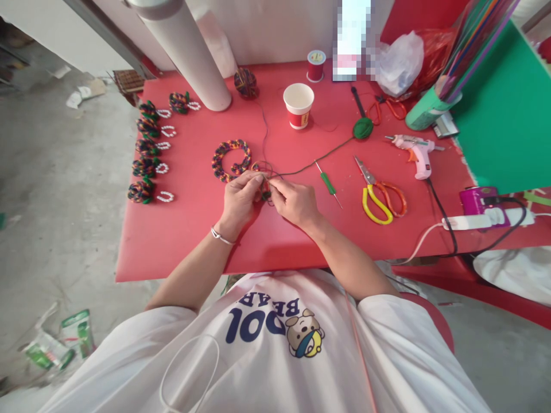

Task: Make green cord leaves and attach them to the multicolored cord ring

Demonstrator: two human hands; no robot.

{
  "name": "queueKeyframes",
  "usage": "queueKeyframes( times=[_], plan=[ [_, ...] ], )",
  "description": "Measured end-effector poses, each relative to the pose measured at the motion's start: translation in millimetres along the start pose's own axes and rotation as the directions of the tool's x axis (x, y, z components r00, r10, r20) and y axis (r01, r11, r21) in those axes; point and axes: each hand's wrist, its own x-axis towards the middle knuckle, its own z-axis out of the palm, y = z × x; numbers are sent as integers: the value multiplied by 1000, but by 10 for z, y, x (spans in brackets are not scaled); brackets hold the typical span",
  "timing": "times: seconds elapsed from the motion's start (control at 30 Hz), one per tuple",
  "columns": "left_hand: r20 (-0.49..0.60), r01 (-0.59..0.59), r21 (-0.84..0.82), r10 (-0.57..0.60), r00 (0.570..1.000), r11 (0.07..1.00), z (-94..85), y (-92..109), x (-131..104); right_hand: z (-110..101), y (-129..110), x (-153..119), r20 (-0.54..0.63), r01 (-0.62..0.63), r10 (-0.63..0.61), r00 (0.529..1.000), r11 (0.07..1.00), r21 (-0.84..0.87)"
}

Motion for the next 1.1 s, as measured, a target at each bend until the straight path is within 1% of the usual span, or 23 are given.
queueKeyframes(
  times=[0.3, 0.53, 0.67, 0.77, 0.97, 1.1],
  plan=[
    [-3, 7, 3, -7, 1000, 1000, -11, -15, 0, -9, -8, 2, 18, -10, 11, 1000, 1000, -12],
    [-5, 21, 2, -21, 1000, 1000, 11, 37, -11, -2, -1, -2, 11, -10, 10, 1000, 1000, -19],
    [-9, 29, -35, -29, 1000, 999, 30, 69, -24, 7, 13, -6, 23, -5, 5, 1000, 1000, -15],
    [-19, 38, -21, -38, 999, 999, 32, 84, -25, 9, 16, -9, 35, -11, 11, 999, 1000, -12],
    [15, 17, -18, -17, 1000, 1000, 2, 68, -16, 7, 15, -10, 37, -7, 7, 999, 1000, -11],
    [-7, 31, -8, -31, 999, 999, 5, 75, -17, -2, 10, -4, 59, -14, 14, 998, 1000, -2]
  ],
)
